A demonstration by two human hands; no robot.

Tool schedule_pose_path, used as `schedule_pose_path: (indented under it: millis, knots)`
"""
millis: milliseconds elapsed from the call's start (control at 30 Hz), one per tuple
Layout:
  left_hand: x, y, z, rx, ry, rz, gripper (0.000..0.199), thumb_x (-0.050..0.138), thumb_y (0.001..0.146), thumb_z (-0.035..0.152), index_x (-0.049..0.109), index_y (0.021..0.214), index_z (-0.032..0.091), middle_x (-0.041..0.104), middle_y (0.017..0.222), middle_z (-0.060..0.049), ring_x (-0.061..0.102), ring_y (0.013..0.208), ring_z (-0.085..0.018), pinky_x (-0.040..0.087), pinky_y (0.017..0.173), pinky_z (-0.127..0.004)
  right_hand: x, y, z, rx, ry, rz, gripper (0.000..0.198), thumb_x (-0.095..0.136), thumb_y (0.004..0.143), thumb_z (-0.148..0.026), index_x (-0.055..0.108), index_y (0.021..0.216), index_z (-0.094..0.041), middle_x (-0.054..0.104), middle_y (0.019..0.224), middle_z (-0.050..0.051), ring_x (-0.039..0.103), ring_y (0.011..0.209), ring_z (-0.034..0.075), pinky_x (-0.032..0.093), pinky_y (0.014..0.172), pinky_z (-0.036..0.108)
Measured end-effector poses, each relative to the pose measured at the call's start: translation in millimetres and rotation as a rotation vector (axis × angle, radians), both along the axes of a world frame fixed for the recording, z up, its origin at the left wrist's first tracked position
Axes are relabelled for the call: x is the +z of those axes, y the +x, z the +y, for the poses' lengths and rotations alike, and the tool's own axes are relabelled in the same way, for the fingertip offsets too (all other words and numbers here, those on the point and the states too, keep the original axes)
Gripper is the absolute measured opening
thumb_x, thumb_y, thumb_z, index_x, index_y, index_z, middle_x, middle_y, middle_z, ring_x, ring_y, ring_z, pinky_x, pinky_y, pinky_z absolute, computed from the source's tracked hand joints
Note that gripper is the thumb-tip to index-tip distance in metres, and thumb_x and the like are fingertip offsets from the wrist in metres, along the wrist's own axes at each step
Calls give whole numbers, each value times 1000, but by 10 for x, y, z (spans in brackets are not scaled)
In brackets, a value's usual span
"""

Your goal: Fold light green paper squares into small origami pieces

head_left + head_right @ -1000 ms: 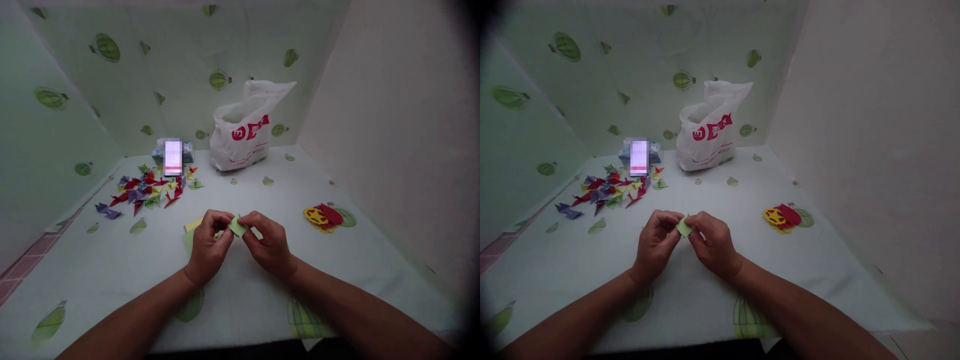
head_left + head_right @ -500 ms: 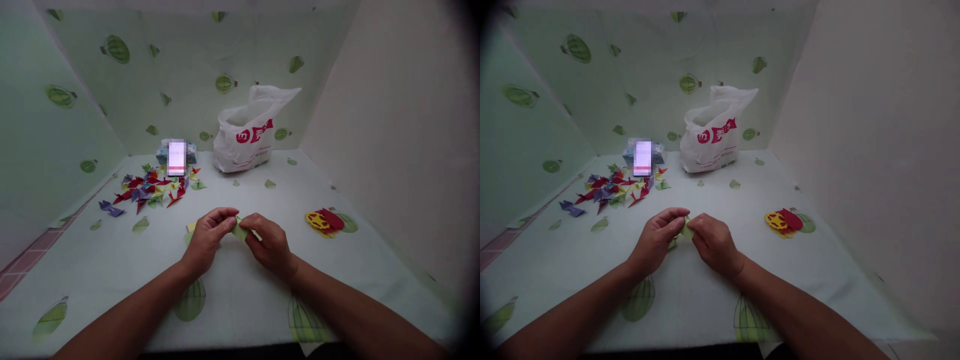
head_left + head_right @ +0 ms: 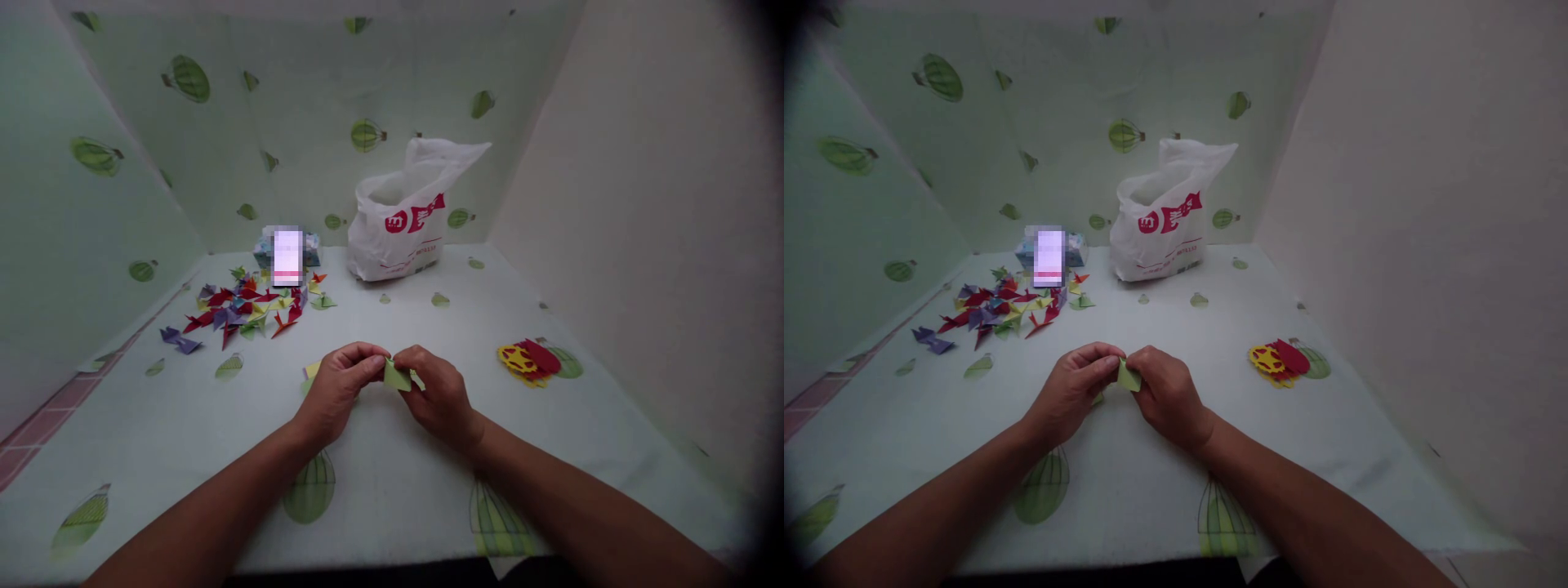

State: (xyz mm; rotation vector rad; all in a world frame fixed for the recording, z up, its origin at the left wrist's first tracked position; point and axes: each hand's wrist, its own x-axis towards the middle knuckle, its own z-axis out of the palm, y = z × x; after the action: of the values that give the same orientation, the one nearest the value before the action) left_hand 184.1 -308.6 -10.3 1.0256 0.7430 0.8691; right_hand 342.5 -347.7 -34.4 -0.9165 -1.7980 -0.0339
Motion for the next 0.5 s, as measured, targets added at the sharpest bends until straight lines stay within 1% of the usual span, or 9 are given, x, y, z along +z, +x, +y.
schedule_pose_path:
  millis: [100,233,400,500]
  knots:
    - [-11,-4,1,-6,11,21,18,74,77,32,72,84,16,69,79,-2,61,73,-12,49,77,-27,1,5,5,-20,26,-24,22,48,86,-2,50,94,-22,60,76,2,58,67,16,48,61,27]
    - [-18,-13,8,-43,46,40,21,71,80,35,70,79,15,66,76,-2,60,73,-13,49,77,-27,5,9,13,-43,31,-65,21,46,86,-2,50,91,-23,59,73,2,56,66,16,47,61,28]
    - [3,-21,10,-2,100,149,19,73,77,34,70,78,15,64,71,-1,56,66,-12,47,68,-26,24,-4,8,-39,27,-71,19,45,88,-5,51,88,-23,60,73,2,58,66,16,47,61,28]
    - [12,-24,8,-15,110,165,18,73,77,34,70,78,16,63,70,-1,54,65,-11,45,65,-25,22,-14,3,-44,29,-64,17,47,89,-6,53,92,-22,61,72,2,58,65,15,47,60,28]
